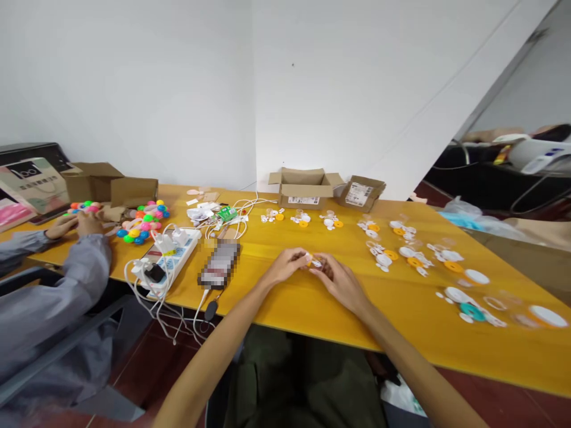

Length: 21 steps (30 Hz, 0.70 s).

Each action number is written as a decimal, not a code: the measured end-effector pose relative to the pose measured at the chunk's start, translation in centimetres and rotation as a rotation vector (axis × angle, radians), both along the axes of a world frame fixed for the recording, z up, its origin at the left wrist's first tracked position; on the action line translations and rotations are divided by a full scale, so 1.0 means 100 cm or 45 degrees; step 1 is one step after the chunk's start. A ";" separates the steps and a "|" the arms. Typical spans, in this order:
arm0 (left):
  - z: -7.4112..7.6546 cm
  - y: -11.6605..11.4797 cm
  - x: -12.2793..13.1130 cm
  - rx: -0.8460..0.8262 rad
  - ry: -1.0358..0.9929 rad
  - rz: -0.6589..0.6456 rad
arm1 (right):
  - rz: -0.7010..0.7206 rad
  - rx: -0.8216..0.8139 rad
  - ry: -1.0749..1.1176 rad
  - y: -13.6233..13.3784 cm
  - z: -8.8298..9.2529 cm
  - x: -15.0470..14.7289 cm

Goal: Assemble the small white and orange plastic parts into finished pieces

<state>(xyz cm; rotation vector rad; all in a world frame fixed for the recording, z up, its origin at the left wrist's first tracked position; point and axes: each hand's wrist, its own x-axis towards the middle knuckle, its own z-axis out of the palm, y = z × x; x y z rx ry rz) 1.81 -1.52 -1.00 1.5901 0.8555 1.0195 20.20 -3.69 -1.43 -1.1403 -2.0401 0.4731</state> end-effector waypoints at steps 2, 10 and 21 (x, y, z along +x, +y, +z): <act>-0.001 -0.001 0.001 -0.016 0.002 0.002 | -0.007 -0.027 -0.014 -0.001 0.001 0.001; -0.001 -0.004 0.003 -0.040 0.033 -0.002 | -0.013 -0.056 -0.006 -0.001 0.007 0.002; 0.003 -0.007 0.004 -0.071 0.043 0.030 | -0.129 -0.384 0.262 0.001 0.002 0.001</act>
